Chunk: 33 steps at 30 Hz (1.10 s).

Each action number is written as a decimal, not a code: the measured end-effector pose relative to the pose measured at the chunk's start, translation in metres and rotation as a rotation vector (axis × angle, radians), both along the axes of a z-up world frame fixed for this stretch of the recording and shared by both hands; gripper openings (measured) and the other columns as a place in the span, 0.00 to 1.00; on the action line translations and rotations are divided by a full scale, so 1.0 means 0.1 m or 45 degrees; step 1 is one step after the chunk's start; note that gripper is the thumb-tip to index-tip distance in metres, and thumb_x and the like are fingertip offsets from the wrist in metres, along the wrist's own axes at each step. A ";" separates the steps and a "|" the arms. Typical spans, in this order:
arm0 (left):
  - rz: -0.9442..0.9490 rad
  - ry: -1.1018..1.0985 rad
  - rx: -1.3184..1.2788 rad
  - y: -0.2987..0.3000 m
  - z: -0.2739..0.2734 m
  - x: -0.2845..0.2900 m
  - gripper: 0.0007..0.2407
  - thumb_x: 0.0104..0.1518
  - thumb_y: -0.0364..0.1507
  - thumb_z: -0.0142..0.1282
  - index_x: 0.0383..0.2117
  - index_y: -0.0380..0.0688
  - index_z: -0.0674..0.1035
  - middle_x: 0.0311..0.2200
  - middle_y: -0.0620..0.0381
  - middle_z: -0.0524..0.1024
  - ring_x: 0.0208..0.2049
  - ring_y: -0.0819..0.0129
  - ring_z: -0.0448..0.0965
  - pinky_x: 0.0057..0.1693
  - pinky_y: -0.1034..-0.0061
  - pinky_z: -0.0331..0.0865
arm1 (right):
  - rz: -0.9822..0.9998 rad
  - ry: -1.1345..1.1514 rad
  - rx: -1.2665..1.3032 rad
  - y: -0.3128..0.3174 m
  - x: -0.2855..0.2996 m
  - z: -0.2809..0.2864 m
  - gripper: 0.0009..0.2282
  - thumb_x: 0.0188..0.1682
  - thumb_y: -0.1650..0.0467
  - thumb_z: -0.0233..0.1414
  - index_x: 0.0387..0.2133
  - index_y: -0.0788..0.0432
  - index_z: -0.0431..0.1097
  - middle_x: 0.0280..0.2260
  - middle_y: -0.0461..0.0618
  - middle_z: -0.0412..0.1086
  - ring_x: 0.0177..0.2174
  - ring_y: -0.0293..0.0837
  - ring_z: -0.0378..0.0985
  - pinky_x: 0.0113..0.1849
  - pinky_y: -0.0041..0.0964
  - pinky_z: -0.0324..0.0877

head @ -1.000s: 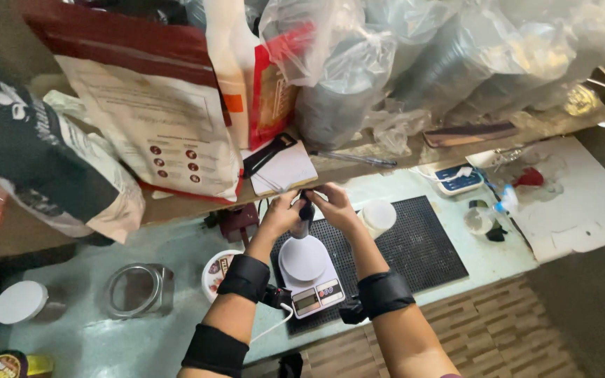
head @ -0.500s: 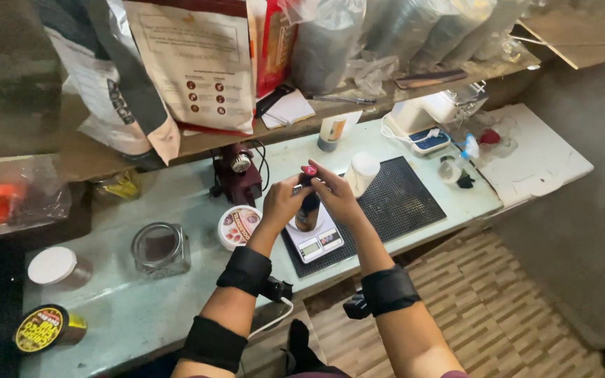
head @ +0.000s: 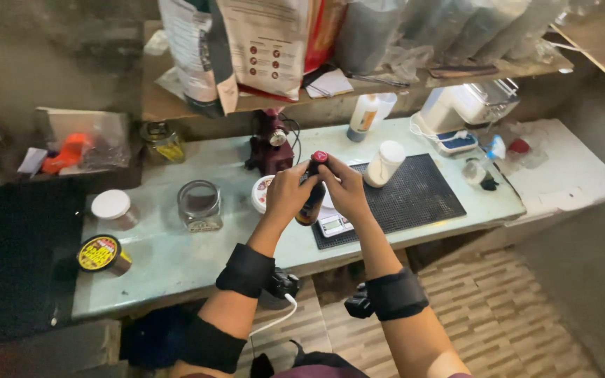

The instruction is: The person organizes bar equipment by picking up bottles, a cocktail shaker, a jigger, a hand frother, and a scoop, then placing them into a wooden caddy on a table. The person also handles a digital scale and a plastic jar during the process.

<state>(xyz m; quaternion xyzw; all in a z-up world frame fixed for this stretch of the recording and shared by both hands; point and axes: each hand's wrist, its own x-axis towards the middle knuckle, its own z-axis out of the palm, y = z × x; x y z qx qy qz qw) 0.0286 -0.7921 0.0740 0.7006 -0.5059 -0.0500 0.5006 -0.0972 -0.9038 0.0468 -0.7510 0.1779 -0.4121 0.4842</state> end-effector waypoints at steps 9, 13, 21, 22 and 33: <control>0.224 0.162 -0.246 0.70 -0.04 0.31 0.16 0.58 0.37 0.60 0.48 0.43 0.81 0.33 0.43 0.82 0.27 0.53 0.82 0.36 0.64 0.72 | 0.345 -0.045 -0.144 0.44 0.63 0.14 0.16 0.58 0.71 0.52 0.56 0.67 0.68 0.46 0.50 0.77 0.47 0.36 0.75 0.50 0.32 0.70; 0.401 0.137 -0.362 1.10 -0.04 0.42 0.15 0.58 0.37 0.61 0.45 0.39 0.81 0.35 0.44 0.83 0.28 0.55 0.83 0.37 0.66 0.73 | 0.612 -0.046 0.002 0.78 0.89 0.30 0.16 0.57 0.72 0.52 0.57 0.67 0.68 0.48 0.49 0.75 0.47 0.37 0.73 0.49 0.33 0.69; 0.909 0.108 -0.273 2.34 0.17 0.35 0.15 0.59 0.36 0.59 0.48 0.43 0.81 0.34 0.42 0.83 0.32 0.49 0.84 0.40 0.64 0.74 | 1.086 -0.032 0.029 1.80 1.54 0.33 0.15 0.58 0.72 0.50 0.56 0.65 0.69 0.48 0.47 0.75 0.48 0.37 0.74 0.52 0.34 0.70; 1.015 0.062 -0.204 2.49 0.15 0.34 0.14 0.59 0.36 0.59 0.48 0.45 0.82 0.33 0.41 0.82 0.34 0.46 0.83 0.40 0.62 0.73 | 1.144 -0.037 0.046 1.94 1.61 0.32 0.15 0.58 0.72 0.50 0.57 0.65 0.69 0.48 0.47 0.75 0.48 0.37 0.74 0.51 0.34 0.70; 1.570 0.058 -0.239 4.01 0.33 -0.03 0.15 0.58 0.37 0.59 0.49 0.48 0.82 0.35 0.46 0.83 0.33 0.52 0.85 0.40 0.63 0.76 | 1.743 -0.102 0.046 3.66 1.96 0.42 0.14 0.59 0.73 0.49 0.57 0.67 0.68 0.51 0.49 0.74 0.52 0.39 0.74 0.55 0.36 0.68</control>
